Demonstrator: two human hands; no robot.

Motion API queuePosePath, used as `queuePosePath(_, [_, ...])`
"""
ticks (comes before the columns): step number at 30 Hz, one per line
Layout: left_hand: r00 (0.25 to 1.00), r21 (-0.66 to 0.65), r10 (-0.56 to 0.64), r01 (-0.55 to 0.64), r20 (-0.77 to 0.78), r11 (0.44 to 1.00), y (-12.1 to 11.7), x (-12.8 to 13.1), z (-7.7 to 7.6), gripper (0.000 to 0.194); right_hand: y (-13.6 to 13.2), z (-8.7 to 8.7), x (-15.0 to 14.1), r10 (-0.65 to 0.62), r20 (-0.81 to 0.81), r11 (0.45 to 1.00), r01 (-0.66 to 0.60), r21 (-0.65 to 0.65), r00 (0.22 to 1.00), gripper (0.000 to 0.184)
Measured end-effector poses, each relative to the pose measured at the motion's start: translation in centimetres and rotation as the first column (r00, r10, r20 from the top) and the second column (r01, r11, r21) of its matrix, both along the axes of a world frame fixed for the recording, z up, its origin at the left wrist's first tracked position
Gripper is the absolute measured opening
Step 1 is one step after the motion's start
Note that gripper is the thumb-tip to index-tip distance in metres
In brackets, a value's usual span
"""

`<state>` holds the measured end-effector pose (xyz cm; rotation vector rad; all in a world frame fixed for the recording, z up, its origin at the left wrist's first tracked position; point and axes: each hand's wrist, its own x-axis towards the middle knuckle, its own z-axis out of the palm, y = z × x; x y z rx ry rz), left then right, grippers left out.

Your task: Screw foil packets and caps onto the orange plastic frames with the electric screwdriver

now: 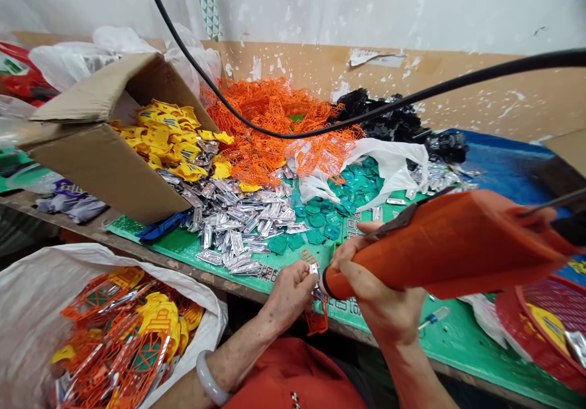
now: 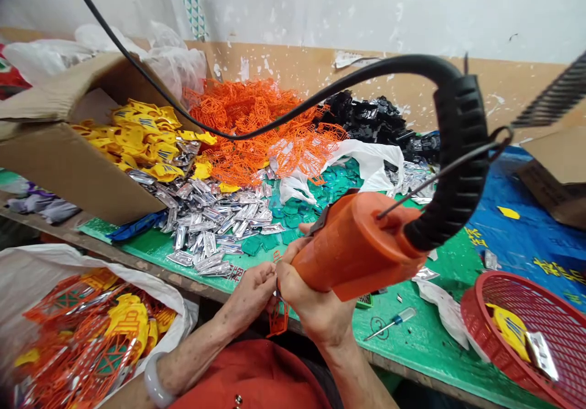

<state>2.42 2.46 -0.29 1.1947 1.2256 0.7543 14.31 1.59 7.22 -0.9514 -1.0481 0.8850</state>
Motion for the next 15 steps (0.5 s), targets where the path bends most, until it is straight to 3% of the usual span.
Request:
queuePosePath(7, [1.000, 0.020, -0.004, 0.004, -0.011, 1.000, -0.2, -0.4, 0.8, 0.021, 0.0, 0.4, 0.7, 0.046, -0.073, 0.998, -0.049, -0.049, 0.996, 0.044])
queuePosePath(11, [0.999, 0.017, -0.026, 0.026, -0.022, 1.000, -0.5, -1.2, 2.4, 0.023, 0.1, 2.2, 1.6, 0.089, -0.168, 0.995, -0.080, 0.060, 0.982, 0.046])
queuePosePath(15, [0.996, -0.035, -0.083, 0.085, 0.042, 0.996, -0.6, -1.7, 3.0, 0.026, 0.5, 4.1, 2.7, 0.012, -0.180, 0.991, 0.012, 0.132, 0.984, 0.032])
